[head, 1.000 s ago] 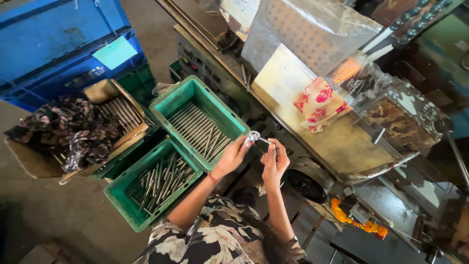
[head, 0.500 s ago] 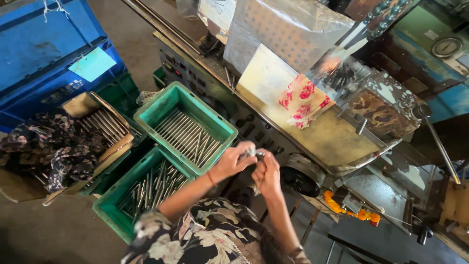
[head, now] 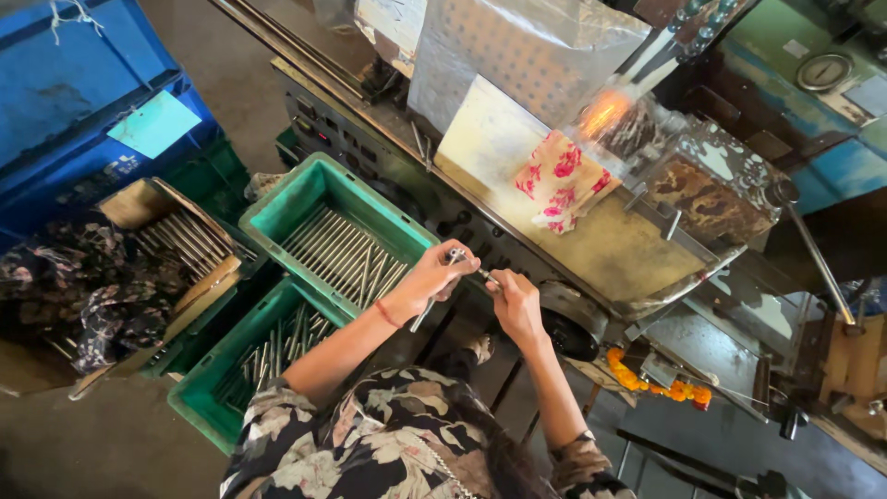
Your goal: The person picks metal rod blanks from a green crate, loads a rod into the lathe chuck, operates the lathe to machine it, then places the finished part into a second crate, repeating the cycle. They occasionally handle a wrench-like tool while working at the machine.
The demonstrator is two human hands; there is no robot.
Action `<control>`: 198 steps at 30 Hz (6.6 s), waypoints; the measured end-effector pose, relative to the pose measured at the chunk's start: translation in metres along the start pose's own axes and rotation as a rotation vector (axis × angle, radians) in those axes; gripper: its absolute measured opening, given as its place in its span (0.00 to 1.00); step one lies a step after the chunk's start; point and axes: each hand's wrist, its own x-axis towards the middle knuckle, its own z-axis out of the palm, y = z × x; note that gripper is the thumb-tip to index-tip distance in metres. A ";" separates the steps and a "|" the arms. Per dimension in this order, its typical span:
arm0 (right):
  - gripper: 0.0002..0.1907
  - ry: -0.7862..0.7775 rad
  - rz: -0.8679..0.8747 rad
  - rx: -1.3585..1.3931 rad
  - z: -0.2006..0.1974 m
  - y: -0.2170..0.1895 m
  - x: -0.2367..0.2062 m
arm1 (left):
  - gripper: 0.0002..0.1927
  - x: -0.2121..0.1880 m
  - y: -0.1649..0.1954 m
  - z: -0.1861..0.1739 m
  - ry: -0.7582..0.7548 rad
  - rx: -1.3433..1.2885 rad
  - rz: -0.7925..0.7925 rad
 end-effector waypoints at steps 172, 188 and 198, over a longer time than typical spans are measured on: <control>0.31 0.458 1.144 -1.189 -0.501 0.571 -0.033 | 0.32 0.750 0.016 0.293 0.321 -0.360 -0.002; 0.36 0.421 1.273 -1.095 -0.504 0.572 -0.033 | 0.30 0.745 0.021 0.267 0.403 -0.573 0.161; 0.32 0.422 1.204 -1.151 -0.497 0.559 -0.024 | 0.28 0.748 0.017 0.271 0.421 -0.675 0.171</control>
